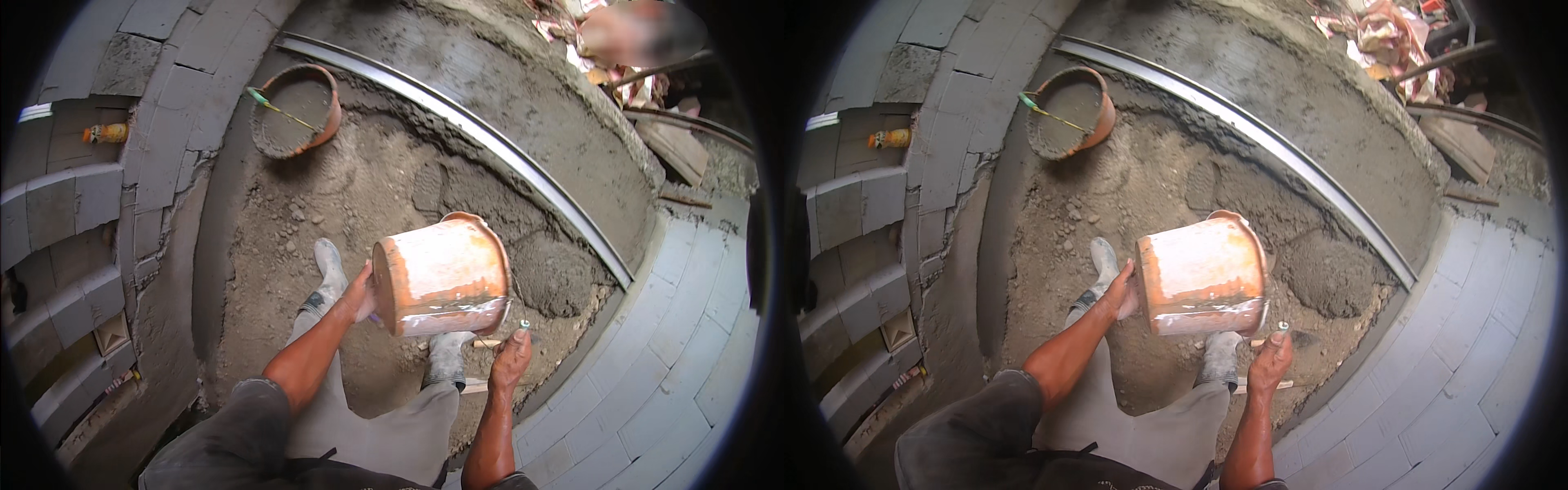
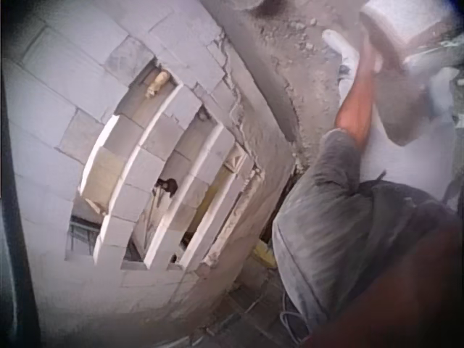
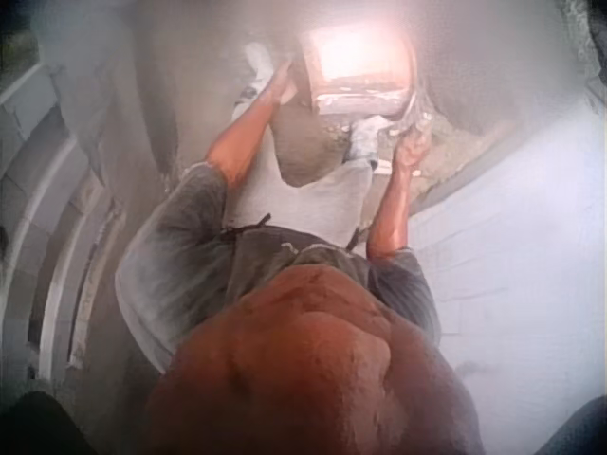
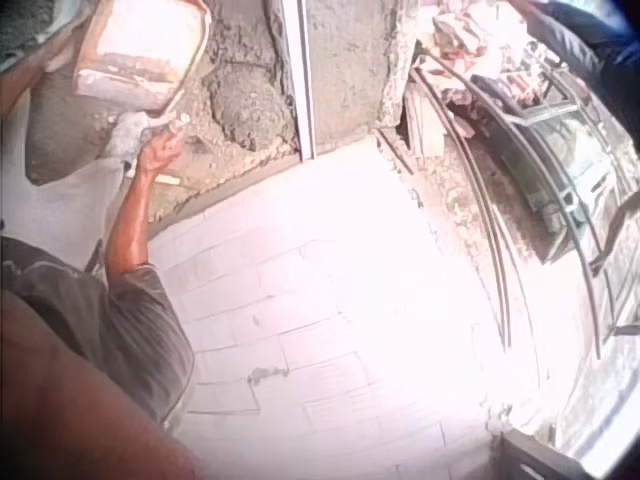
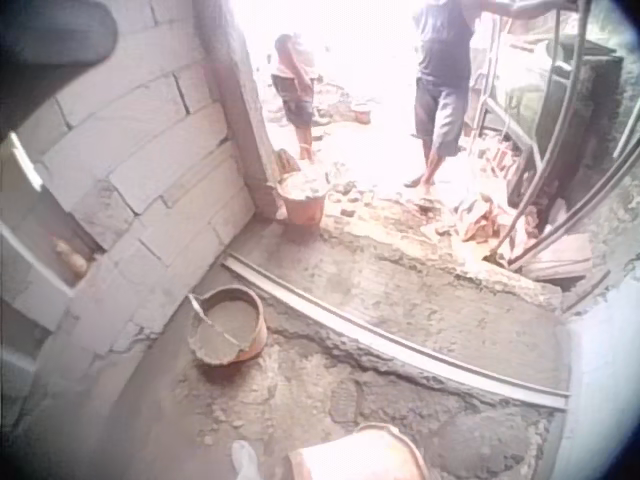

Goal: The person cuts a metal straightedge with pliers, then uses it to screed and level wet concrete on a floor. They pour additional concrete from buckets and smooth the surface with a trowel.

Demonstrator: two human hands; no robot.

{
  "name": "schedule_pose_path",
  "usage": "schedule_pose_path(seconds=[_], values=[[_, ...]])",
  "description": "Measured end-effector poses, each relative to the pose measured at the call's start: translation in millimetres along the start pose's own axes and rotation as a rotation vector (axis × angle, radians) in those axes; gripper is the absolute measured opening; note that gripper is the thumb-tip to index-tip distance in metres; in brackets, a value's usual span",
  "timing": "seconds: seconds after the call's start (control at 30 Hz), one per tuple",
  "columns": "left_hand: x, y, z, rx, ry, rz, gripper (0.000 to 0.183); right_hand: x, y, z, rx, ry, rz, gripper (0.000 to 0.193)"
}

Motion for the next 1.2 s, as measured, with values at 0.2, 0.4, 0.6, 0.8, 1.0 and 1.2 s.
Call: schedule_pose_path(seconds=[0.2,0.4,0.6,0.8,1.0,1.2], values=[[132.2,104.4,135.7,0.073,-0.397,0.363,0.065,-148.1,-42.5,-175.4,0.149,0.391,-0.065,0.041],[285.2,244.0,204.9,0.164,-0.572,0.721,0.051,-285.0,-142.1,-293.4,0.372,0.605,-0.104,0.039],[322.3,310.1,229.7,0.438,-0.741,1.01,0.042,-308.3,-333.6,-400.3,0.48,0.807,0.032,0.034],[248.0,227.8,253.9,0.294,-0.426,0.835,0.041,-296.1,-526.9,-478.5,0.621,1.064,0.086,0.025],[173.8,145.3,263.4,0.288,-0.239,0.653,0.046,-362.1,-589.9,-467.0,0.401,1.352,0.059,0.024],[109.3,101.1,275.8,0.299,-0.2,0.574,0.048,-387.9,-611.2,-400.4,0.471,1.395,0.097,0.025]])
Point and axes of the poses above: each hand's wrist, its own y-axis away from the middle knuckle, its own x-axis out of the back of the hand, z = x × y, the point moved 7 cm from there along -y, towards the middle knuckle, and after that the axes turned 8 degrees about -z, right-handed, at the moved point
